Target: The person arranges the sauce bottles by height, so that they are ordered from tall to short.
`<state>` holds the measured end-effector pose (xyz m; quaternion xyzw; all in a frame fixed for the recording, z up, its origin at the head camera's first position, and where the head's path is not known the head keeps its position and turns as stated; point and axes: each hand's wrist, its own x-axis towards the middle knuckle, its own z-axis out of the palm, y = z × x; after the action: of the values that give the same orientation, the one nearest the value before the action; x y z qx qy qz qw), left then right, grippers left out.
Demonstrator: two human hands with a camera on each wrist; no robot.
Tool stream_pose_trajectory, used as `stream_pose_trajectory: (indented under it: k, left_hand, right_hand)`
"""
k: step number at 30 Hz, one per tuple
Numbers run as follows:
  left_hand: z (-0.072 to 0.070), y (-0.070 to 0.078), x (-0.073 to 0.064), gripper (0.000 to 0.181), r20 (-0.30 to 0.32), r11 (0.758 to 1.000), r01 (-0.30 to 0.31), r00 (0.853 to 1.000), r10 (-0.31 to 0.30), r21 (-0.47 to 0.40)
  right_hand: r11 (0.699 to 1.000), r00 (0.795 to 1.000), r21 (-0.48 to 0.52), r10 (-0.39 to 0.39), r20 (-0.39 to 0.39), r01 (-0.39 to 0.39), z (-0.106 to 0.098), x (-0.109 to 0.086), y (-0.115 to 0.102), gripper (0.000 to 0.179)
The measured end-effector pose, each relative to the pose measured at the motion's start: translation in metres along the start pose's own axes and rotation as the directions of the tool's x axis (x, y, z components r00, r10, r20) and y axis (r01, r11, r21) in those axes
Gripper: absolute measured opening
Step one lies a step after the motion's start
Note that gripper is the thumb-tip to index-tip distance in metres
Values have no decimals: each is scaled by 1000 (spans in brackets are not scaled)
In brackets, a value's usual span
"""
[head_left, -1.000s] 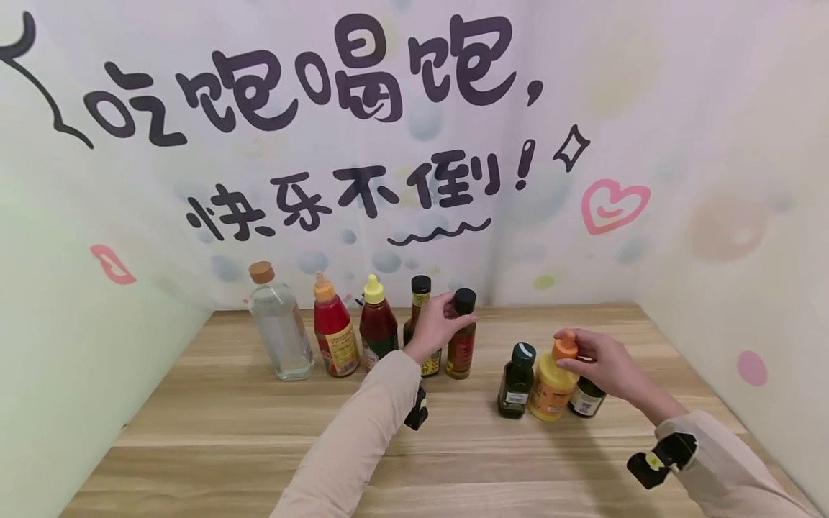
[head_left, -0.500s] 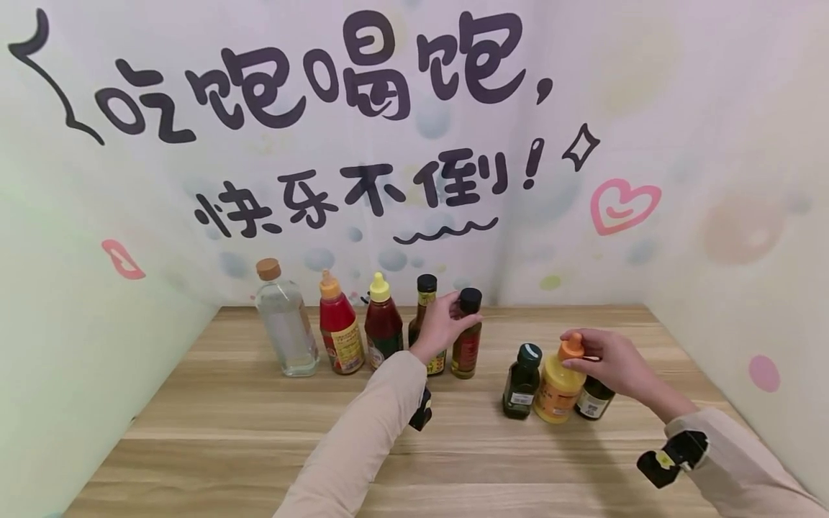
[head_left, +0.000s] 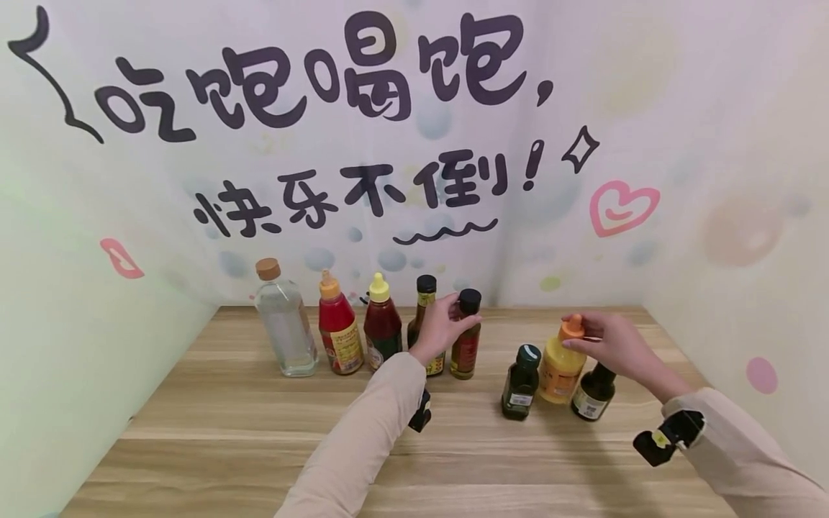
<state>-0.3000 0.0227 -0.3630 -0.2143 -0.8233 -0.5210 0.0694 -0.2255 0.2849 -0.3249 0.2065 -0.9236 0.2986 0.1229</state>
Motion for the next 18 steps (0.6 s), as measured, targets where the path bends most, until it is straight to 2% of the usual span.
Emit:
stream_pose_trajectory:
  k: [12, 18]
  left_hand:
    - [-1, 1, -1, 29, -2, 1000, -12, 1000, 12, 8]
    - [0, 0, -2, 29, -2, 1000, -15, 1000, 14, -1]
  right_hand:
    - [1000, 1000, 3, 23, 21, -23, 0, 29, -6, 35]
    - [998, 999, 43, 45, 27, -46, 6, 44, -14, 36]
